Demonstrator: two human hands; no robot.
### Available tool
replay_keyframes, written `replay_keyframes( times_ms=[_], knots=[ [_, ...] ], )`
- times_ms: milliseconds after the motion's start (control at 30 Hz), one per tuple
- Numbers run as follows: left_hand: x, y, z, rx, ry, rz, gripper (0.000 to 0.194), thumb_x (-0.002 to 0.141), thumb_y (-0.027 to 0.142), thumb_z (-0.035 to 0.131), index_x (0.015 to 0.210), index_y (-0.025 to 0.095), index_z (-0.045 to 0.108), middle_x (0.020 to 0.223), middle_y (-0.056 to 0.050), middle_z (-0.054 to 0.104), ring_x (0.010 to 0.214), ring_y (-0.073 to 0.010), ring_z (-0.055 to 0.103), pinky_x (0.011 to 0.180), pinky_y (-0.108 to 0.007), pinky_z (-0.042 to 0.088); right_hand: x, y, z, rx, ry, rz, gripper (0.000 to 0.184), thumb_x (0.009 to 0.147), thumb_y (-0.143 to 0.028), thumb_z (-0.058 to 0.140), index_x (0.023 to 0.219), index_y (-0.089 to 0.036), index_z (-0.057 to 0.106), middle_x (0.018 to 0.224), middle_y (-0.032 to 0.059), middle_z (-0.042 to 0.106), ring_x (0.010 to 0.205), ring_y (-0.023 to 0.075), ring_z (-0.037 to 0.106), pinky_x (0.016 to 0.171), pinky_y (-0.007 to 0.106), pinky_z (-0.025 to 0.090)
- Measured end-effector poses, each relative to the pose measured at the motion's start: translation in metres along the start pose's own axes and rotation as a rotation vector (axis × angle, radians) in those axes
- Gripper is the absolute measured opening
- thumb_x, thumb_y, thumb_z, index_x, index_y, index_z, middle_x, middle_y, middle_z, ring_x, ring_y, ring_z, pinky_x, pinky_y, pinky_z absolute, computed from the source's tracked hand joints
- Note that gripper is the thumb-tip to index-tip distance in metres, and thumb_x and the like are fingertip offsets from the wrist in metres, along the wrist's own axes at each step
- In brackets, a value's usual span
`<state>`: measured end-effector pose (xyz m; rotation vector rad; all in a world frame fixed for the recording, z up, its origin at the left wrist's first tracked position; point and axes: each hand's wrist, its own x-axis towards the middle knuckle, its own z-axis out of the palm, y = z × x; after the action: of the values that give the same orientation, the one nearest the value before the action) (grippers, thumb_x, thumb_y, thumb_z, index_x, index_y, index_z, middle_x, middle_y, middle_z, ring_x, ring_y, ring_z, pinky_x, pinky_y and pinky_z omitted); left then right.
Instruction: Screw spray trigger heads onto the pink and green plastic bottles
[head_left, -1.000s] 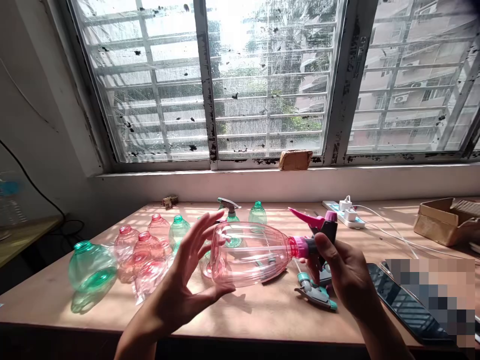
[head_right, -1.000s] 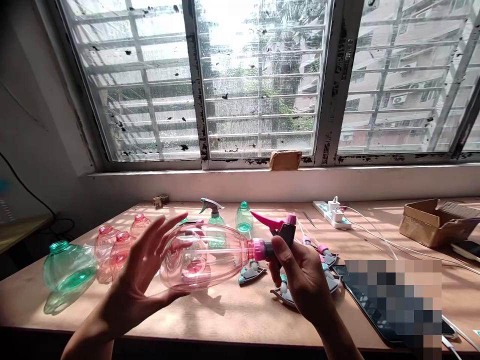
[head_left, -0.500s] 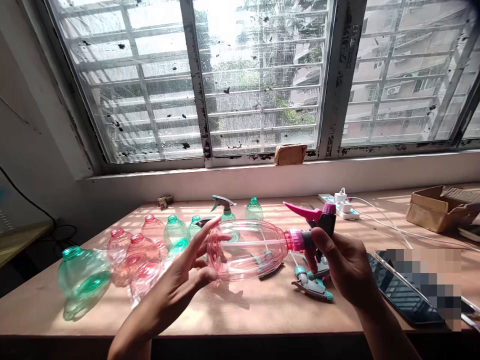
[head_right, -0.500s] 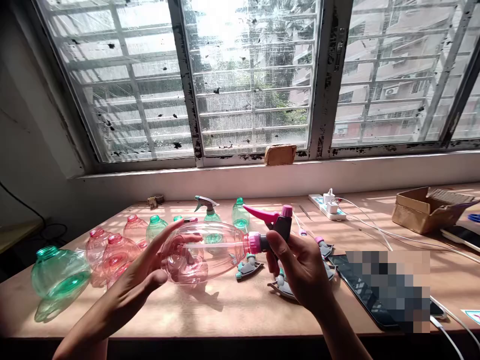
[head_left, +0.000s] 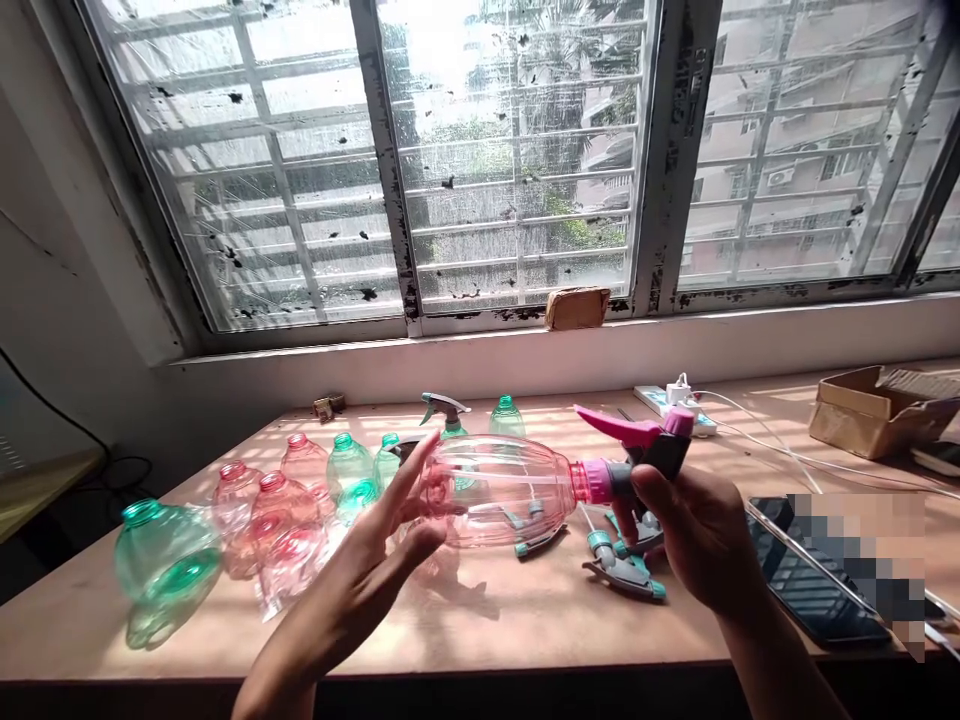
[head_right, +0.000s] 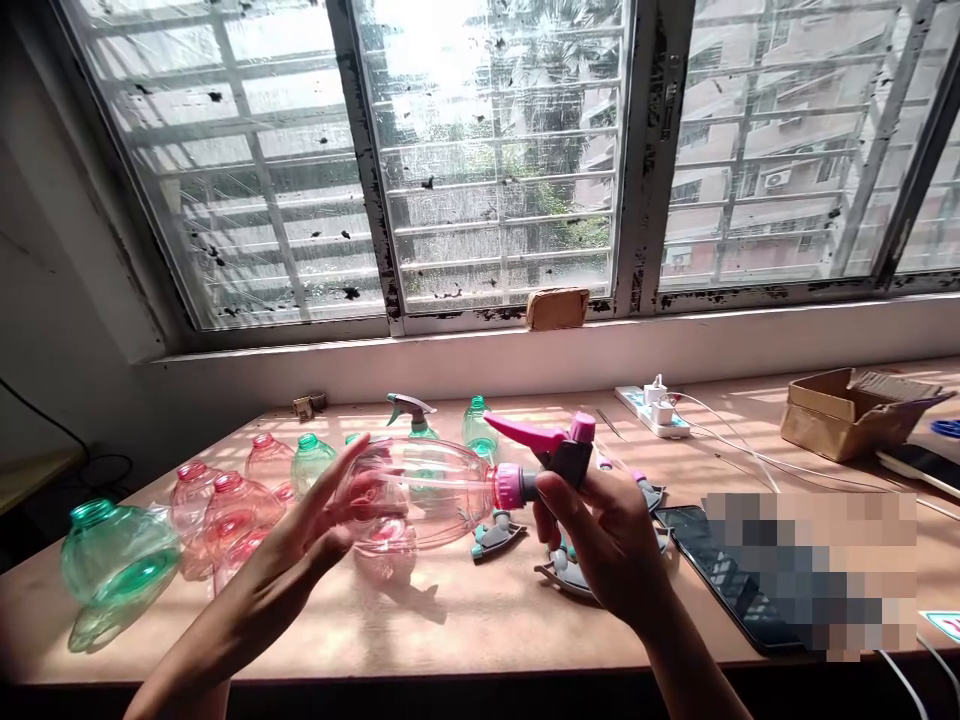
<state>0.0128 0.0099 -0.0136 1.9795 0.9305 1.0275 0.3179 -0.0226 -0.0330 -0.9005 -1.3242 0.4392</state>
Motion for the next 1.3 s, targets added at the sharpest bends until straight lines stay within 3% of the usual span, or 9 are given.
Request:
replay_keyframes(
  times_ms=[167,300,400,467,667,800,967,1133,1300],
  knots=[
    [0.0,-0.005,0.0,0.122,0.087,0.117,0.081,0.097,0.042,0.075,0.163,0.053,0.029,0.171,-0.005,0.041,0.142,-0.0379,0.058,0.12,-0.063,0.045,0.0,-0.002,0.001,-0.012,-0.023,0.031,0.063,0.095,-0.069,0.064,0.052,-0.023,0.063,0.046,0.0015,0.059,0.042,0.0159,0.054,0.035,0.027,0.037],
    [0.004,-0.004,0.007,-0.057,0.13,0.239,0.07,0.098,0.049,0.071,0.16,0.048,0.037,0.173,-0.003,0.037,0.155,-0.0388,0.042,0.129,-0.061,0.032,-0.002,-0.003,0.004,0.029,-0.048,0.026,0.061,0.096,-0.068,0.063,0.055,-0.023,0.065,0.048,0.0018,0.062,0.042,0.0165,0.056,0.037,0.028,0.042],
    [0.009,-0.003,0.011,-0.275,0.162,0.28,0.065,0.101,0.054,0.064,0.16,0.047,0.037,0.169,-0.005,0.041,0.151,-0.0402,0.048,0.122,-0.061,0.044,-0.004,-0.002,0.005,0.031,-0.058,0.021,0.058,0.096,-0.067,0.065,0.057,-0.023,0.066,0.049,0.0017,0.063,0.043,0.0162,0.057,0.036,0.026,0.039],
    [0.009,-0.002,0.01,-0.345,0.135,0.318,0.08,0.098,0.045,0.072,0.163,0.05,0.026,0.167,-0.006,0.044,0.15,-0.0388,0.05,0.12,-0.059,0.048,-0.004,-0.002,0.004,0.043,-0.06,0.042,0.058,0.096,-0.067,0.065,0.058,-0.023,0.067,0.049,0.0017,0.063,0.043,0.016,0.057,0.035,0.026,0.037],
    [-0.004,0.003,-0.001,0.007,-0.014,0.457,0.088,0.094,0.014,0.076,0.165,0.042,0.033,0.176,-0.005,0.031,0.163,-0.0361,0.025,0.133,-0.052,0.03,-0.003,-0.004,0.001,0.146,-0.126,0.127,0.057,0.095,-0.068,0.066,0.062,-0.021,0.071,0.047,0.0008,0.062,0.042,0.0145,0.054,0.04,0.025,0.039],
    [-0.008,0.002,-0.005,-0.042,0.0,0.394,0.093,0.086,0.049,0.085,0.164,0.046,0.035,0.178,-0.002,0.026,0.163,-0.0442,0.019,0.13,-0.06,0.03,-0.004,-0.004,0.003,0.123,-0.117,0.099,0.06,0.097,-0.069,0.062,0.062,-0.022,0.069,0.047,0.0006,0.063,0.043,0.0148,0.055,0.04,0.026,0.038],
    [-0.004,-0.002,-0.004,-0.092,0.074,0.103,0.083,0.091,0.084,0.047,0.164,0.046,0.036,0.171,-0.005,0.042,0.153,-0.0492,0.041,0.124,-0.069,0.034,-0.006,0.001,0.002,-0.052,-0.085,-0.099,0.059,0.099,-0.066,0.061,0.059,-0.023,0.068,0.053,0.0016,0.064,0.048,0.0155,0.058,0.042,0.026,0.04],
    [-0.005,-0.003,-0.007,0.0,0.097,0.056,0.059,0.103,0.056,0.059,0.159,0.046,0.043,0.172,-0.003,0.04,0.153,-0.0432,0.043,0.125,-0.062,0.039,-0.006,0.006,0.001,-0.071,-0.135,-0.098,0.056,0.098,-0.063,0.065,0.061,-0.021,0.071,0.056,0.0029,0.066,0.052,0.0174,0.061,0.046,0.027,0.045],
    [-0.009,-0.005,-0.008,-0.015,0.008,0.347,0.087,0.096,0.024,0.077,0.164,0.049,0.029,0.177,-0.002,0.029,0.164,-0.0342,0.024,0.131,-0.051,0.033,-0.006,0.011,-0.002,-0.012,-0.151,-0.01,0.056,0.099,-0.063,0.062,0.064,-0.021,0.072,0.058,0.0028,0.067,0.051,0.0164,0.061,0.041,0.025,0.042]
  ],
)
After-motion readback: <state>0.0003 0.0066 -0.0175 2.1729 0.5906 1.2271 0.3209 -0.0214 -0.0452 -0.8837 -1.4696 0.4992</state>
